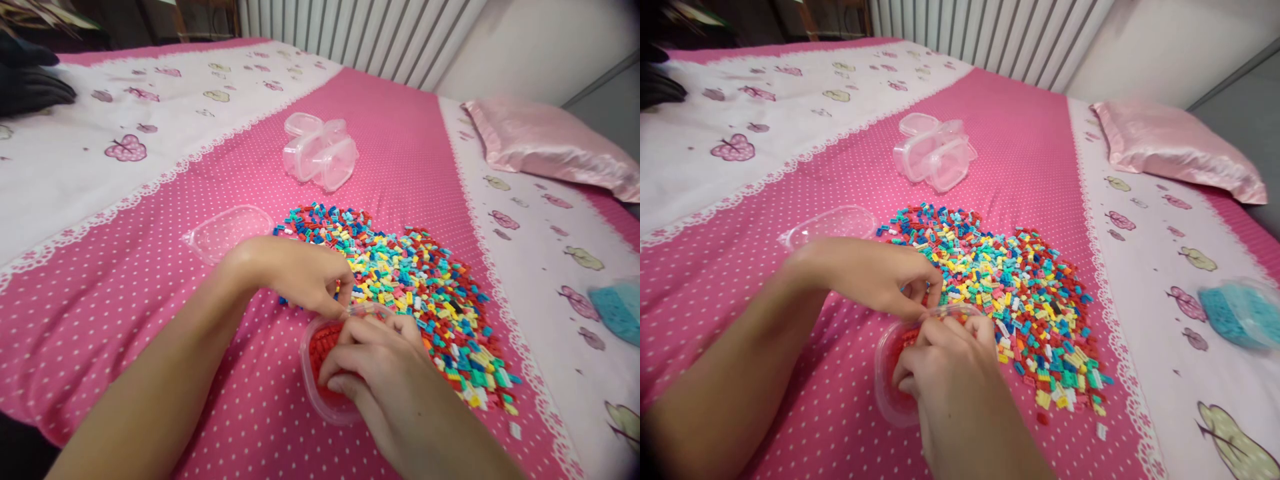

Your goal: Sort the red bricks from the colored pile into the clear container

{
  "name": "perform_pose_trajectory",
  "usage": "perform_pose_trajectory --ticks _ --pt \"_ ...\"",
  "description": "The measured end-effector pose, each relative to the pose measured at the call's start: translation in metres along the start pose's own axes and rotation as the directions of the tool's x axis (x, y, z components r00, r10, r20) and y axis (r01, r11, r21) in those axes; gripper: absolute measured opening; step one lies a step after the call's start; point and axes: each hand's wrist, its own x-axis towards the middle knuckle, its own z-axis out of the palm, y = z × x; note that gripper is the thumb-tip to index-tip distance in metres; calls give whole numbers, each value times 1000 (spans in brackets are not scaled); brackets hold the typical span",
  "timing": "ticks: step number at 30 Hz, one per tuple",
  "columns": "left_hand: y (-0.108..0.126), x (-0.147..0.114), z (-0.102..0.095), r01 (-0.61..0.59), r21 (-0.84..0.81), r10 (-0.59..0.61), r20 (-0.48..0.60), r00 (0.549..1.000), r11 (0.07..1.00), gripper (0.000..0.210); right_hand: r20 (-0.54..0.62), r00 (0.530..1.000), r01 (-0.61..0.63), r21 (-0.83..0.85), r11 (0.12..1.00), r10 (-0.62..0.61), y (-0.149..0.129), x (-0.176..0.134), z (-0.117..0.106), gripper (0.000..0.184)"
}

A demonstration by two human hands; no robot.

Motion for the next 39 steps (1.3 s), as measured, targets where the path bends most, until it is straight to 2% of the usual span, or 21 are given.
perform_pose_trajectory --ticks 4,7,13,21,28,32,34,36,39 --pt "-1 0 0 -2 -18 2 7 1000 1000 12 -149 988 -29 -7 1000 27 1 -1 5 31" --pt "-2 0 0 6 -24 -6 6 1000 1000 11 -203 979 -39 -61 997 26 3 -4 16 31" --pt "0 0 1 11 -14 -11 2 1000 1000 11 -204 978 -60 -42 997 51 10 -11 34 27" --pt "0 0 1 7 -10 -7 -1 1000 1000 11 -144 987 -60 41 997 65 16 -13 42 29" --pt "-1 -1 0 5 -12 -5 4 1000 1000 12 -90 993 -65 63 996 71 9 -8 26 30" --pt "-1 -1 1 4 -7 -4 0 1000 1000 12 -41 999 24 99 995 -20 3 -4 10 31" --pt "-1 -1 1 3 0 -3 -2 1000 1000 13 -54 998 52 119 991 -46 1 -4 5 31" --pt "-1 -1 1 2 5 -2 -4 1000 1000 13 -61 997 53 124 991 -46 0 -4 2 31" --pt "-1 0 0 -4 1 4 -5 1000 1000 12 0 999 32 117 993 -32 1 -1 0 31"
